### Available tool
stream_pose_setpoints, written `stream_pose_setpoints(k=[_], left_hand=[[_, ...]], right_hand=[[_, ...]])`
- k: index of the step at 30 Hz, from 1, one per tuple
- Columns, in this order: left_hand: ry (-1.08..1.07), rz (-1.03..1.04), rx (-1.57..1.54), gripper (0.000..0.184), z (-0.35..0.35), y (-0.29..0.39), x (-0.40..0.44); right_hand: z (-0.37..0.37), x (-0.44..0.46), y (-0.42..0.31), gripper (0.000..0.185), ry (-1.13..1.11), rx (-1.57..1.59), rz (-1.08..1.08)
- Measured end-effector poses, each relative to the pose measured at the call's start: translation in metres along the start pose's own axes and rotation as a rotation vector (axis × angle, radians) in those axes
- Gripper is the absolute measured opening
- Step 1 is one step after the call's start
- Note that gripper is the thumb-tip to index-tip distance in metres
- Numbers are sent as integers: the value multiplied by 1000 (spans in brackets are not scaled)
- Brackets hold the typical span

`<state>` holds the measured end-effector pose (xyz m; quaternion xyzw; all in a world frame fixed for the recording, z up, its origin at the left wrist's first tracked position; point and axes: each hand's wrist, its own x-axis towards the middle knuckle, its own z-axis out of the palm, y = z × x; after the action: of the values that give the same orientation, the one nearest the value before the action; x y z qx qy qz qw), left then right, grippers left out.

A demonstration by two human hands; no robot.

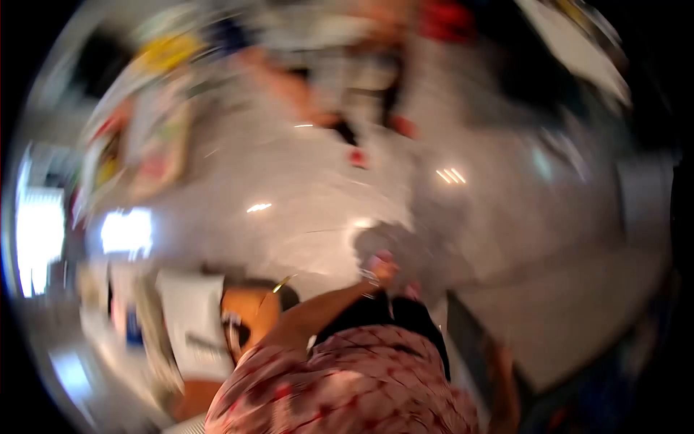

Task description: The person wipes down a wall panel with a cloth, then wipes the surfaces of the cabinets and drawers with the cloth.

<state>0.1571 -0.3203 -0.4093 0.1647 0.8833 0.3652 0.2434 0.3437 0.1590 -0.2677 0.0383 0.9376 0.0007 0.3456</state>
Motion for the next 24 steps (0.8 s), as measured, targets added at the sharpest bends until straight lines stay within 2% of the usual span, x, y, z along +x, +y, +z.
stream_pose_setpoints(k=[1, 2, 3, 4, 6, 7, 8, 10, 11, 13, 14, 16, 19, 21, 23, 24], left_hand=[[51, 52, -72, 24, 23, -19, 6], [-154, -5, -31, 25, -13, 4, 10], [-246, -59, 42, 23, -67, 74, 20], [-106, 83, -160, 25, -54, 60, 24], [-254, 3, -184, 22, -54, 72, 42], [-309, -95, -335, 22, -53, 72, 45], [-407, -167, -286, 24, -59, 83, 53], [-471, -217, -271, 27, -57, 87, 63], [-499, -218, -246, 28, -56, 89, 69], [-509, -225, -214, 28, -43, 103, 78], [-519, -230, -189, 28, -44, 105, 83], [-519, -202, -153, 28, -38, 117, 105], [-523, -106, -96, 27, -19, 132, 136], [-532, 45, -65, 26, -6, 168, 157], [-535, 6, -93, 28, 2, 203, 170], [-561, -7, -122, 26, 6, 215, 175]], right_hand=[[-47, -9, -28, 26, -55, -74, 34], [-57, -18, -33, 26, 190, -43, 0], [-57, -13, -30, 29, -38, -93, 101], [-61, -16, -34, 34, -31, -33, 135], [-46, -10, -32, 34, -62, 109, 245], [-116, -20, -62, 32, -242, 339, 506], [-69, -12, -43, 29, -274, -10, 249], [-57, -1, -42, 42, -318, 25, 262], [-62, 0, -43, 42, -320, 40, 280], [-74, -5, -41, 27, -111, 254, 373], [-66, 3, -44, 27, -108, 272, 375], [-64, 28, -30, 28, -97, 477, 519], [-75, 54, -7, 28, -71, 562, 480], [-82, 58, 19, 24, -22, 526, 483], [-79, 63, 38, 24, -49, 350, 341], [-108, 52, 36, 19, -161, 284, 357]])
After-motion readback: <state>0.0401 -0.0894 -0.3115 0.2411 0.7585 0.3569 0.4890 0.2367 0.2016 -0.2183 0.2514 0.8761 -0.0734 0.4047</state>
